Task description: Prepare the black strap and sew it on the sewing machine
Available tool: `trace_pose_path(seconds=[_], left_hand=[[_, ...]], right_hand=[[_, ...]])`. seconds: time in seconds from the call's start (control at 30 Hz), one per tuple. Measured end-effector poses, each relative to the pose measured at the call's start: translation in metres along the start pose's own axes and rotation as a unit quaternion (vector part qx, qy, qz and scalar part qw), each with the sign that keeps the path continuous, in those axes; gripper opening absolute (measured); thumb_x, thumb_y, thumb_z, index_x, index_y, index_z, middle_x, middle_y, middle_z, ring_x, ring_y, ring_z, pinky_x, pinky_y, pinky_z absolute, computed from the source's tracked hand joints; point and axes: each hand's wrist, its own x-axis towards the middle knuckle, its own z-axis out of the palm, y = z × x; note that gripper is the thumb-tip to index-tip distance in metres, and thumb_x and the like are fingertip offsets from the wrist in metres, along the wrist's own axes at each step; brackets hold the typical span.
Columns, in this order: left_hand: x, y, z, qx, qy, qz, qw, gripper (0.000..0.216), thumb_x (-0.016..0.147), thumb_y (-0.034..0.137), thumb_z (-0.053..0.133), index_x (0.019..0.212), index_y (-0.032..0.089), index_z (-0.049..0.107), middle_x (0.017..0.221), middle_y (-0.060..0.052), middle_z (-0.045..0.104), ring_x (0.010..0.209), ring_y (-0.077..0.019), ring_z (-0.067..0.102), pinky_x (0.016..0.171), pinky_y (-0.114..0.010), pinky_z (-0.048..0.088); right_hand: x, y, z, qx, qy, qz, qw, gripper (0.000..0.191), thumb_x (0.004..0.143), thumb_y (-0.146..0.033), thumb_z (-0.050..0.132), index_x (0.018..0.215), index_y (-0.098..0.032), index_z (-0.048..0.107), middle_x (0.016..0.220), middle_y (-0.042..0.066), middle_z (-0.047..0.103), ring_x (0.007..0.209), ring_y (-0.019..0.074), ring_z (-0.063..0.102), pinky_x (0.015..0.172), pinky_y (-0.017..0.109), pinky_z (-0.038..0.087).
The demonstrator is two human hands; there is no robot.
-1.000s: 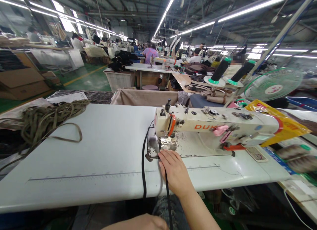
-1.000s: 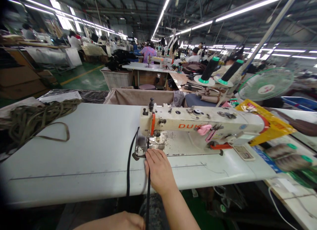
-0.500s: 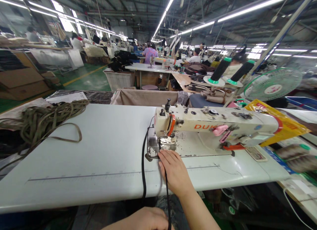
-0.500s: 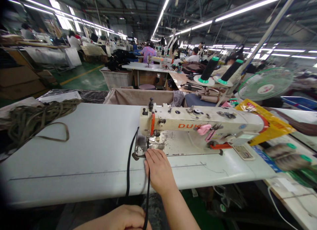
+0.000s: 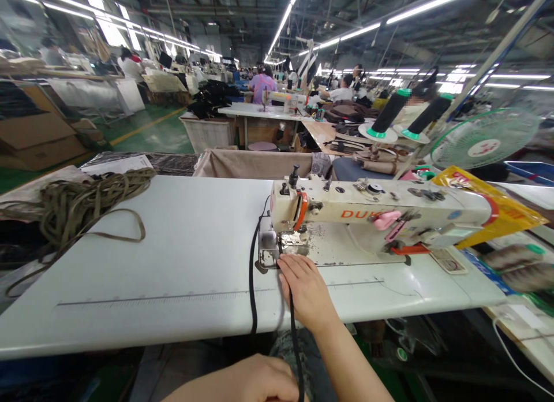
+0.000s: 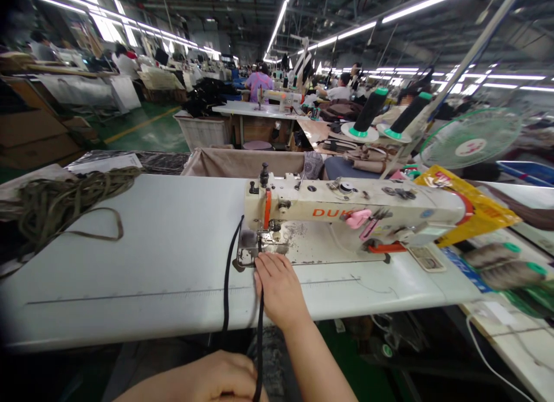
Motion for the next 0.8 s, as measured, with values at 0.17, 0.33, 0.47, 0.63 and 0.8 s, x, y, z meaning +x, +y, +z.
trace_pose_path(seconds=[0.17, 0.33, 0.47, 0.63, 0.8], left_hand=[[0.003, -0.007, 0.005, -0.07, 0.043, -0.058, 0.995, 0.038, 0.101, 0.045, 0.055, 0.11, 0.016, 0.078, 0.096, -0.009, 0.075, 0.078, -0.017, 0.07, 0.076, -0.025, 0.057], [0.0, -0.003, 0.001, -0.051, 0.057, -0.034, 0.996, 0.04, 0.103, 0.044, 0.053, 0.12, 0.016, 0.076, 0.105, -0.011, 0.074, 0.096, -0.0198, 0.07, 0.089, -0.028, 0.056], [-0.001, 0.003, -0.004, 0.007, 0.022, 0.011, 1.0, 0.041, 0.106, 0.044, 0.048, 0.125, 0.02, 0.076, 0.113, -0.012, 0.073, 0.105, -0.0211, 0.069, 0.097, -0.029, 0.054], [-0.002, 0.009, -0.004, 0.012, 0.005, 0.028, 1.0, 0.042, 0.107, 0.042, 0.047, 0.124, 0.018, 0.076, 0.112, -0.013, 0.075, 0.106, -0.0217, 0.07, 0.099, -0.028, 0.053], [-0.001, 0.018, -0.003, 0.012, -0.021, 0.03, 0.999, 0.04, 0.106, 0.04, 0.049, 0.123, 0.017, 0.076, 0.112, -0.013, 0.076, 0.107, -0.0217, 0.07, 0.1, -0.028, 0.053]], right_hand=[[0.002, -0.002, -0.003, 0.008, -0.016, 0.006, 1.0, 0.034, 0.103, -0.022, 0.051, 0.133, -0.015, 0.067, 0.139, 0.013, 0.069, 0.128, 0.0264, 0.063, 0.115, 0.05, 0.046], [0.002, -0.001, -0.002, 0.021, -0.023, 0.011, 0.999, 0.036, 0.105, -0.024, 0.049, 0.135, -0.016, 0.066, 0.141, 0.014, 0.067, 0.128, 0.027, 0.062, 0.115, 0.051, 0.045], [0.002, -0.001, -0.002, 0.024, -0.025, 0.014, 0.999, 0.036, 0.105, -0.025, 0.048, 0.135, -0.016, 0.066, 0.14, 0.014, 0.068, 0.128, 0.0273, 0.062, 0.115, 0.051, 0.045], [0.003, -0.002, -0.004, 0.021, -0.024, 0.012, 0.999, 0.036, 0.106, -0.025, 0.048, 0.134, -0.014, 0.066, 0.141, 0.015, 0.067, 0.128, 0.0269, 0.062, 0.116, 0.05, 0.045], [0.003, -0.002, -0.004, 0.015, -0.021, 0.011, 1.0, 0.036, 0.104, -0.024, 0.05, 0.134, -0.013, 0.067, 0.141, 0.015, 0.067, 0.127, 0.0267, 0.063, 0.115, 0.05, 0.046]])
